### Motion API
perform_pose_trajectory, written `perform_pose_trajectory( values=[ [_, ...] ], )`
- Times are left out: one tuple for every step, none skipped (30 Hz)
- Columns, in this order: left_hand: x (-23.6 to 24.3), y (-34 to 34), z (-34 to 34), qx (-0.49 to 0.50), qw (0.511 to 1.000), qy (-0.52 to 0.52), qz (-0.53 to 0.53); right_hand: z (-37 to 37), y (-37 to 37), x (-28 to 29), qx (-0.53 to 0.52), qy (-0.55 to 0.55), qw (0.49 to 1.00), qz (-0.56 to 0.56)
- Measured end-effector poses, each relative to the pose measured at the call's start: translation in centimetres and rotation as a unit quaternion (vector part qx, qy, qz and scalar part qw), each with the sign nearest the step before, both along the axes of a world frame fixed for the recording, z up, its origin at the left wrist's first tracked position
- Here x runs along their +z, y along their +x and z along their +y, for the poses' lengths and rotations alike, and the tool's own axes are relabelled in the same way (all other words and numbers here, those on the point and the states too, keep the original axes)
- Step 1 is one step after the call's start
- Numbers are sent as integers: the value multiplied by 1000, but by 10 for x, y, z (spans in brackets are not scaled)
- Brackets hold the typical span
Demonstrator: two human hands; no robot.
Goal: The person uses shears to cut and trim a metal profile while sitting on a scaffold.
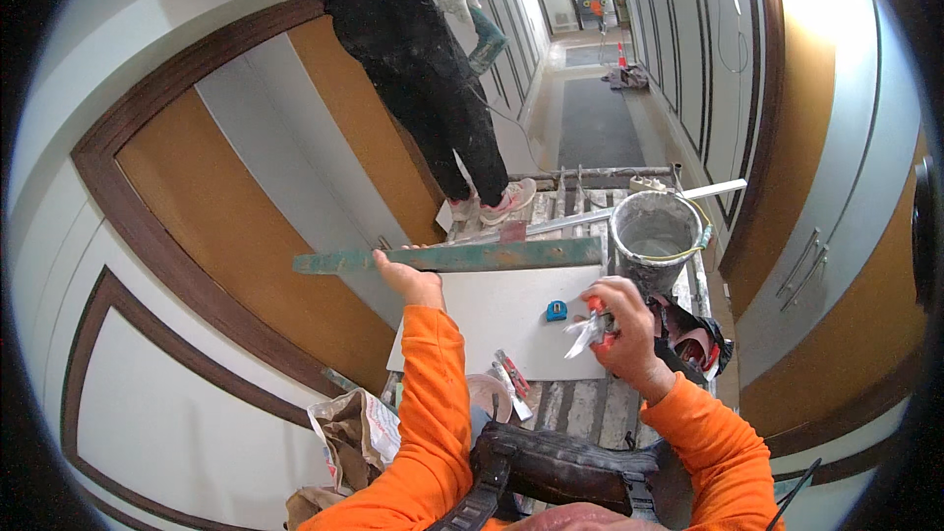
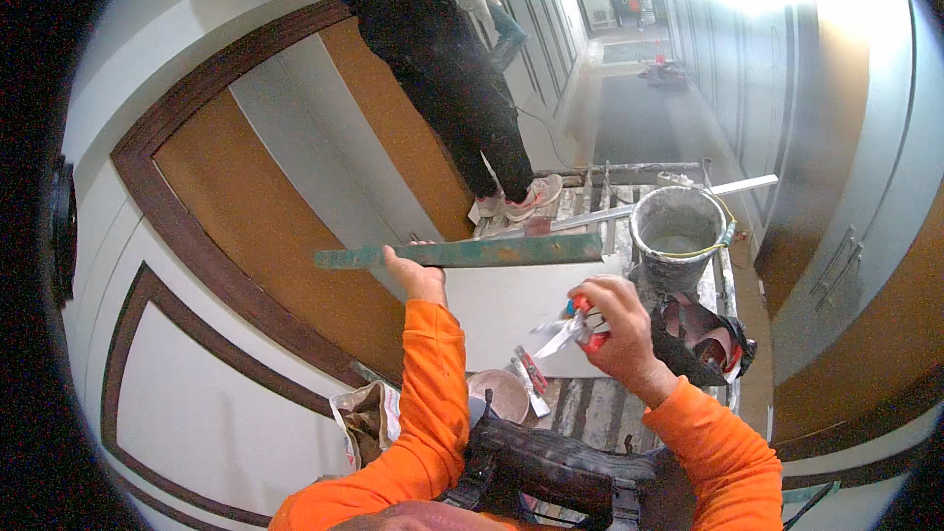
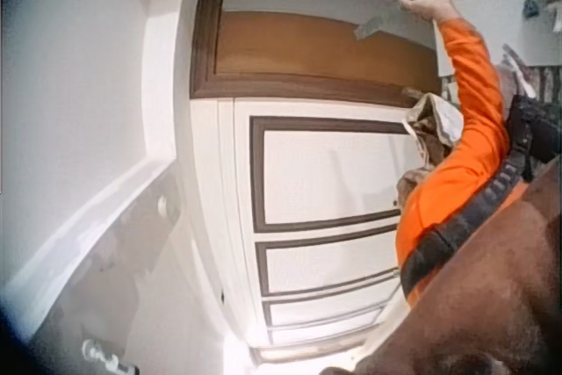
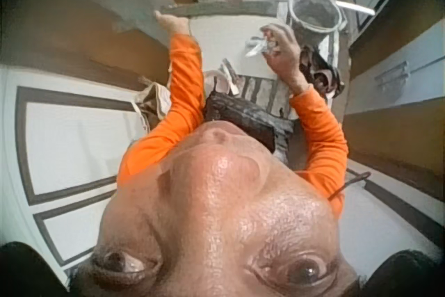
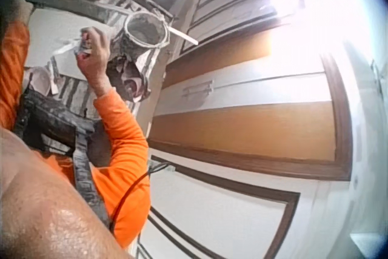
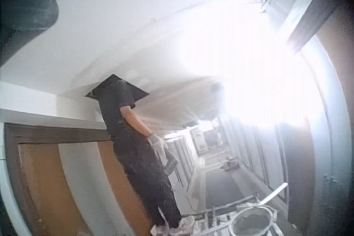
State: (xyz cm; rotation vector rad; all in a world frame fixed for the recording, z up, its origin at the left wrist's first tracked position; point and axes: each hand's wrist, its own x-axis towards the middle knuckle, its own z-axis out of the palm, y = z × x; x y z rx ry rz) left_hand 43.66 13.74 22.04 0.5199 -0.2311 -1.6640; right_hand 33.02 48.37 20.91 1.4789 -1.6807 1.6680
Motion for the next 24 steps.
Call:
perform_pose_trajectory(
  values=[
    [1, 2, -3, 12, 1000, -8, 10, -3, 1, -2, 6, 4, 1000, 27],
    [1, 4, -2, 26, 999, -13, 21, -6, 2, -6, 15, 11, 998, 55],
    [11, 7, 11, 2, 998, -37, 46, -8, 1, -14, 26, 28, 998, 41],
    [9, 5, 7, 7, 997, -72, 32, -9, -1, -21, 25, 44, 999, 17],
    [6, 10, 1, 18, 994, -105, 15, -12, 0, -28, 30, 61, 998, -10],
    [16, 8, 7, 26, 990, -139, 2, -14, -2, -30, 30, 76, 996, -33],
    [21, 7, 19, 43, 992, -113, -25, -13, -1, -28, 45, 76, 994, -72],
    [32, 9, 20, 29, 993, -112, -1, -16, -4, -19, 38, 52, 996, -58],
    [38, 13, 21, 14, 993, -111, 23, -20, -9, -11, 32, 29, 998, -44],
    [43, 16, 20, -3, 993, -110, 47, -23, -14, 0, 24, 6, 999, -30],
    [45, 27, -2, 10, 990, -121, 69, -34, -19, 26, 34, -71, 997, 3],
    [54, 23, -2, -1, 988, -123, 95, -39, -29, 47, 11, -123, 992, 18],
    [61, 22, -1, -11, 986, -121, 116, -42, -34, 76, -42, -173, 983, 50],
    [64, 15, -2, -28, 983, -115, 139, -41, -34, 102, -30, -219, 975, -11],
    [64, 19, -11, -22, 981, -123, 148, -44, -35, 115, -37, -280, 959, -26],
    [64, 20, -17, -25, 979, -124, 159, -36, -37, 125, -42, -306, 950, -40],
    [65, 28, -19, -23, 979, -123, 162, -26, -37, 130, -45, -330, 941, -63],
    [50, 33, -25, -31, 979, -139, 148, -22, -39, 124, -56, -340, 935, -85],
    [39, 38, -35, -39, 978, -154, 134, -24, -43, 117, -60, -282, 953, -98],
    [23, 48, -41, -44, 978, -168, 116, -29, -44, 106, -60, -220, 967, -115],
    [14, 46, -41, -44, 980, -157, 114, -25, -46, 94, -67, -166, 976, -127],
    [6, 44, -41, -43, 982, -146, 111, -21, -46, 76, -18, -111, 976, -188],
    [1, 48, -43, -36, 984, -141, 107, -21, -44, 56, 39, -61, 966, -250],
    [-4, 44, -43, -54, 983, -140, 108, -17, -44, 39, 91, -16, 948, -306]
  ],
)
